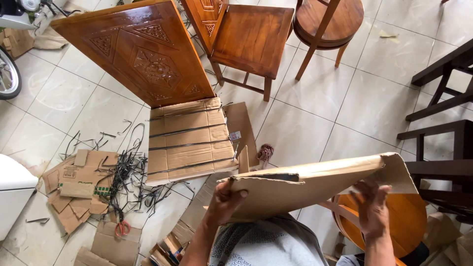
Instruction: Unpacking a wooden chair by removing plastic straps and cardboard packaging
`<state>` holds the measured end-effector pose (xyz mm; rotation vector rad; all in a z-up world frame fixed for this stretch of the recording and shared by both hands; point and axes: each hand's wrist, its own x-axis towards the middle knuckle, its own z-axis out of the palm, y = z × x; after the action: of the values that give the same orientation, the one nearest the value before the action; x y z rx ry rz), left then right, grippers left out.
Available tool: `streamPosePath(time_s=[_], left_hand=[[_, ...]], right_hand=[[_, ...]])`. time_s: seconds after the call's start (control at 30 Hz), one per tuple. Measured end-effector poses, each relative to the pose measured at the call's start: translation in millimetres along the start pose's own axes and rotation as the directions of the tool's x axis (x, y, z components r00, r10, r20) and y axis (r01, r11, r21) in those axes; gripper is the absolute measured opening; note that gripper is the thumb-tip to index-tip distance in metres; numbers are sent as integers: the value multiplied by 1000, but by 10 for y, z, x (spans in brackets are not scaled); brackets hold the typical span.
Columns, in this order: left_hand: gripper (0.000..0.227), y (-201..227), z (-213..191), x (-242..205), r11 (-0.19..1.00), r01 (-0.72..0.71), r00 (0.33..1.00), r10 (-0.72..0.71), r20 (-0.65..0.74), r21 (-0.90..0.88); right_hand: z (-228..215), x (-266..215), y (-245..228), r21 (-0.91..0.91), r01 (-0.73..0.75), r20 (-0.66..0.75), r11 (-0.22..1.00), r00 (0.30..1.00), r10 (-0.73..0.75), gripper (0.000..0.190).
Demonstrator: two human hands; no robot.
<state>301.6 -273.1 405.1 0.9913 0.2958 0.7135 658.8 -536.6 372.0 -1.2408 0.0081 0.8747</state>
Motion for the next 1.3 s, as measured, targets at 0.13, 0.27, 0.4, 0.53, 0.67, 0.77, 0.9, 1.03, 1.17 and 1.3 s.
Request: streamPosePath(time_s=[0.13, 0.27, 0.4, 0.53, 0.67, 0.77, 0.9, 1.03, 1.17, 1.3], left_hand=[[44, 175, -6, 91, 990, 120, 992, -123, 26, 80], [80, 791, 347, 397, 969, 157, 959, -196, 205, 192], [142, 876, 255, 382, 869, 447, 853, -485, 192, 212], [130, 777, 224, 397, 900, 315, 809, -421, 409, 303], [107, 620, 247, 403, 819, 573, 760, -527, 380, -10], [123, 464, 239, 438, 831, 527, 807, -555, 200, 181], [97, 356, 248, 266, 798, 596, 797, -602, 50, 91], [85, 314, 238, 196, 839, 473, 868, -497, 24, 269], [79, -49, -161, -77, 551, 764, 637, -727, -256, 336], [55, 368, -7, 202, 949, 209, 976, -216, 6, 234]], right_hand=[[107, -44, -214, -121, 122, -164, 985, 976, -141, 76], [-131, -132, -270, 55, 180, 5, 982, 984, -180, 78], [-465, -166, -167, -45, 81, -87, 996, 993, -85, 82], [-292, -316, -236, 79, 103, 102, 992, 989, -111, 55], [-468, -237, 38, -73, -43, -115, 996, 993, 34, 116], [-317, -356, 46, -50, 51, -77, 997, 996, -55, 111], [2, -448, -172, 150, 173, 142, 973, 971, -194, 67], [111, -370, -202, -10, -97, -112, 995, 989, 96, 58], [534, -433, -282, -213, 327, 42, 920, 944, -326, 31], [866, -398, -328, 48, 91, 28, 995, 995, -93, 79]])
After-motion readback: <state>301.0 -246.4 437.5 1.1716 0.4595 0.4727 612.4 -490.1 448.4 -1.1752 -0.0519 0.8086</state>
